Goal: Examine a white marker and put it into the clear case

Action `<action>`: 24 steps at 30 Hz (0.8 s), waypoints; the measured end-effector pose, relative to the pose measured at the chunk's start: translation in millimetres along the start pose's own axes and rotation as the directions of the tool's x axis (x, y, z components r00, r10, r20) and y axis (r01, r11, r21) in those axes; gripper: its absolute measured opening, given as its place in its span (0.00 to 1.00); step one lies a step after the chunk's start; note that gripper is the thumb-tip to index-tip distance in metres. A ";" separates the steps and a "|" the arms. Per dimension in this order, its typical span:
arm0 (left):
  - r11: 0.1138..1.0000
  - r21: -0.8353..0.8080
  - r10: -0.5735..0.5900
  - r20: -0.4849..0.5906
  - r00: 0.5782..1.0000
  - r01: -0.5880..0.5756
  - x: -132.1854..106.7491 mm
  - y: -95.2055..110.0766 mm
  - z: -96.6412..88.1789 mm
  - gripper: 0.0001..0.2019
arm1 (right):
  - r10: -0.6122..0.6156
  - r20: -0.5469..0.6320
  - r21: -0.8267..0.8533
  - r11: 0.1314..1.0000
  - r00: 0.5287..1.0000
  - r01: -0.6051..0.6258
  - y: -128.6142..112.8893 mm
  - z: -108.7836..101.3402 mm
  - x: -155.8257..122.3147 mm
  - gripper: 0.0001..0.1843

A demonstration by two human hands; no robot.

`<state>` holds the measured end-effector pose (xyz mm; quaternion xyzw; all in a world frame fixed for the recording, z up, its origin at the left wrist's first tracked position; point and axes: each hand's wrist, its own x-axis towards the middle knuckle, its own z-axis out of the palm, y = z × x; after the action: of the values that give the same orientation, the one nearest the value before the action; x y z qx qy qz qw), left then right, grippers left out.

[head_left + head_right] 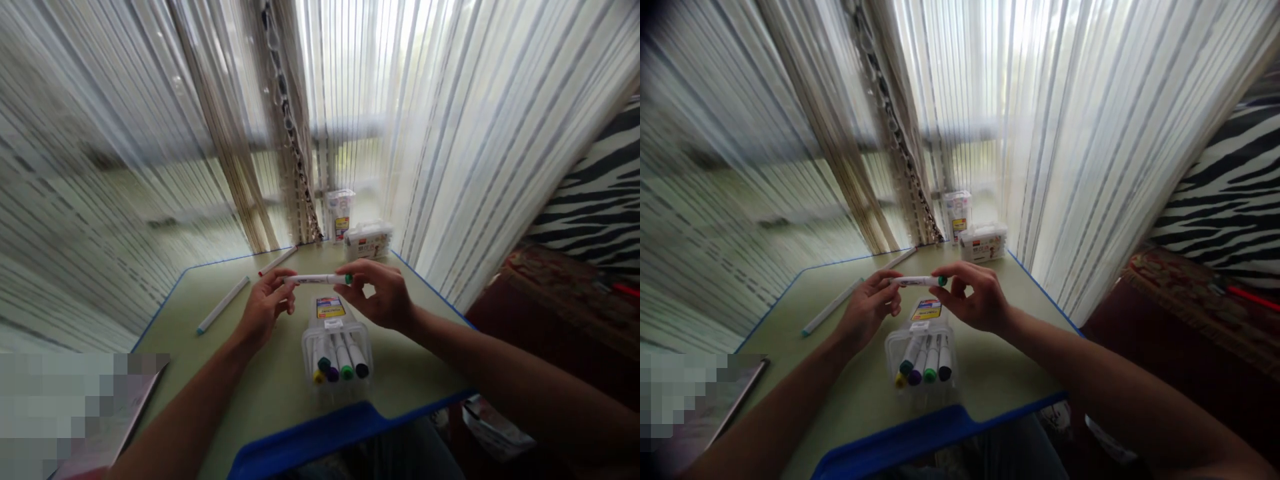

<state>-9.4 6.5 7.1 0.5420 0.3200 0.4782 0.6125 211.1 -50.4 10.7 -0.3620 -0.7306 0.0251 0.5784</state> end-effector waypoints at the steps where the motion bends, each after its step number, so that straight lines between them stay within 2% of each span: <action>1: 1.000 -0.006 -0.006 0.002 1.000 0.006 0.4 -0.9 0.0 0.14 | -0.003 -0.002 0.005 1.000 1.000 0.003 -0.2 0.4 0.3 0.09; 8: 0.999 -0.025 -0.025 0.017 1.000 0.026 1.1 -1.8 -0.3 0.15 | 0.024 0.003 -0.002 1.000 1.000 -0.024 -0.9 -3.5 2.3 0.08; 12: 0.997 -0.067 0.033 0.003 0.999 -0.033 -2.6 4.3 3.1 0.13 | 0.110 0.021 0.034 0.993 0.994 -0.111 4.0 -6.4 2.6 0.07; 15: 0.988 -0.108 0.114 -0.002 0.993 -0.114 -7.8 11.3 6.9 0.13 | 0.266 0.073 0.183 0.944 0.961 -0.276 14.3 -5.4 2.4 0.08; 19: 0.986 -0.075 0.154 0.033 0.988 -0.151 -14.1 16.0 10.3 0.14 | 0.404 0.226 0.324 0.827 0.886 -0.460 27.4 -0.5 1.7 0.14; 21: 0.988 -0.054 0.146 0.061 0.987 -0.143 -15.6 15.7 10.6 0.15 | 0.433 0.258 0.342 0.795 0.864 -0.501 29.8 1.4 1.6 0.16; 24: 0.988 -0.045 0.149 0.077 0.986 -0.146 -15.2 14.0 9.0 0.14 | 0.448 0.252 0.345 0.786 0.858 -0.512 29.5 2.6 1.7 0.17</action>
<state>-9.7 -11.6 20.6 0.5708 0.2451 0.5062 0.5982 223.5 -26.7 -2.2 -0.4069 -0.6362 0.3490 0.5549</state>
